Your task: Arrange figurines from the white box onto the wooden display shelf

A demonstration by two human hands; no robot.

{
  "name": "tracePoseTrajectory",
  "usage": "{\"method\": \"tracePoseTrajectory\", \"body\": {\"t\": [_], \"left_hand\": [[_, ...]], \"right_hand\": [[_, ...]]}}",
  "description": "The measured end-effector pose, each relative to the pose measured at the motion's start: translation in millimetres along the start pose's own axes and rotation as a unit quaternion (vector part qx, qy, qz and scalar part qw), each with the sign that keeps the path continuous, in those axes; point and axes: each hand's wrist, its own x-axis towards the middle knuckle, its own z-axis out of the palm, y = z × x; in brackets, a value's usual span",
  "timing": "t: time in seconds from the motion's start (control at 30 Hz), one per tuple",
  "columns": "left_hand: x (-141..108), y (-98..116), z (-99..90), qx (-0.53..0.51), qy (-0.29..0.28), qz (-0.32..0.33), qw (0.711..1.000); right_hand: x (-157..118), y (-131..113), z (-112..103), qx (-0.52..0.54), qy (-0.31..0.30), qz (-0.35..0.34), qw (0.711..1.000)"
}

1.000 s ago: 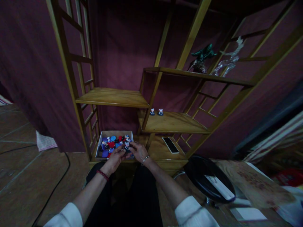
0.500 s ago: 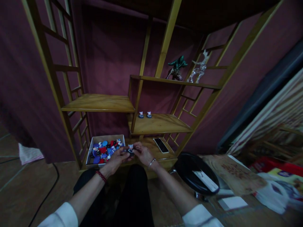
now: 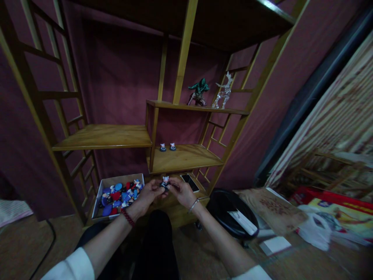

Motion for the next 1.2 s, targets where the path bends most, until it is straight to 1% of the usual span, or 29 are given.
{"method": "tracePoseTrajectory", "body": {"t": [0.07,0.17,0.27,0.47,0.67,0.87,0.93,1.03,1.1,1.2], "left_hand": [[4,3,5.4,-0.003,-0.004,0.008,1.0],[9,9,14.0,-0.011,-0.011,0.013,1.0],[14,15,23.8,-0.02,-0.028,0.02,0.999],[27,19,40.1,-0.031,-0.029,0.012,0.999],[41,19,49.4,-0.046,-0.045,0.008,0.998],[55,27,58.6,-0.059,-0.048,-0.003,0.997],[60,30,62.4,-0.041,-0.047,-0.01,0.998],[71,34,68.5,0.015,-0.016,-0.014,1.0],[79,36,71.6,0.053,-0.001,0.0,0.999],[92,37,73.4,0.124,-0.011,0.045,0.991]], "right_hand": [[0,-3,-8,0.013,-0.007,0.011,1.0],[2,-10,-19,0.065,-0.033,0.027,0.997],[4,-13,-30,0.089,-0.039,0.032,0.995],[6,-8,-42,0.074,-0.011,0.032,0.997],[12,-4,-53,0.056,0.005,0.034,0.998],[22,6,-65,0.035,0.015,0.046,0.998],[25,8,-70,0.021,0.019,0.052,0.998],[32,12,-77,0.003,0.032,0.057,0.998],[37,17,-82,-0.009,0.045,0.055,0.997],[46,27,-90,-0.019,0.062,0.048,0.997]]}}
